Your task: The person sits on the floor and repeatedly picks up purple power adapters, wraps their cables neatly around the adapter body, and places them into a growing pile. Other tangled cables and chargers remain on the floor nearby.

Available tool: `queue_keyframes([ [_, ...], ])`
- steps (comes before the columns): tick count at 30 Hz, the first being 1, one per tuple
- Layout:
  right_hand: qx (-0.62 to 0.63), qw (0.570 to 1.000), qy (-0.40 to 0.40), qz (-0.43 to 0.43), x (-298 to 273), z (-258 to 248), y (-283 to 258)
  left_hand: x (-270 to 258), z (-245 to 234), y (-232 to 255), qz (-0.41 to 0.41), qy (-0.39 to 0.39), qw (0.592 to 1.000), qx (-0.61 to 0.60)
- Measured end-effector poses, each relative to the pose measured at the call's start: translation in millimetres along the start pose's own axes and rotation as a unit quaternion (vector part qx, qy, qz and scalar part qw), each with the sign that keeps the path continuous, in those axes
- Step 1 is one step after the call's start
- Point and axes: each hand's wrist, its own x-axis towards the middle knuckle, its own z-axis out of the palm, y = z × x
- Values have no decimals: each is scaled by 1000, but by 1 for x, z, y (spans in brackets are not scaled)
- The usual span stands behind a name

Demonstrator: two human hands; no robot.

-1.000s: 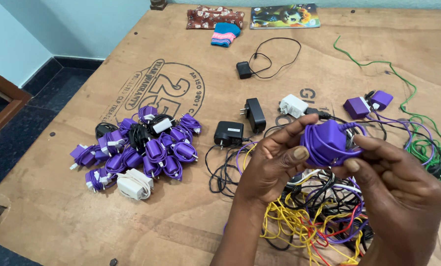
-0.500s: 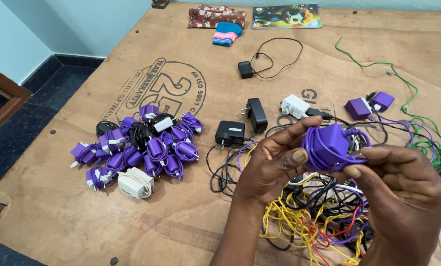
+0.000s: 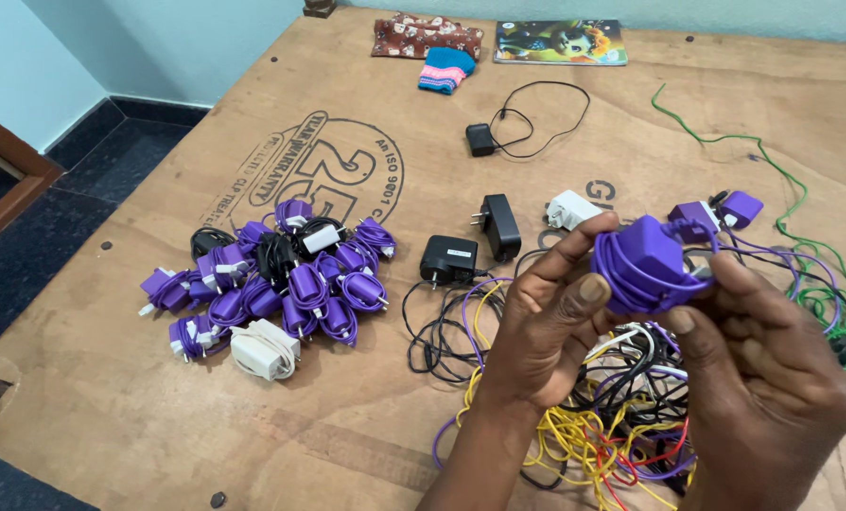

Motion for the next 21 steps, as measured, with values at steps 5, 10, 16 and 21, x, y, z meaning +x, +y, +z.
queue_keyframes([
  [5, 53, 998, -7, -16, -4, -7, 10, -2, -2, 8, -35, -25, 999, -4],
  [10, 66, 996, -35, -56, -7, -17, 20, -1, -9, 5, -61, -35, 997, -19],
  [16, -99, 983, -44, -149, -4, -11, 3, 0, -10, 1, -72, -31, 997, -25],
  [21, -225, 952, -32, -205, -5, -12, 7, -1, -9, 3, -73, -36, 996, -45],
])
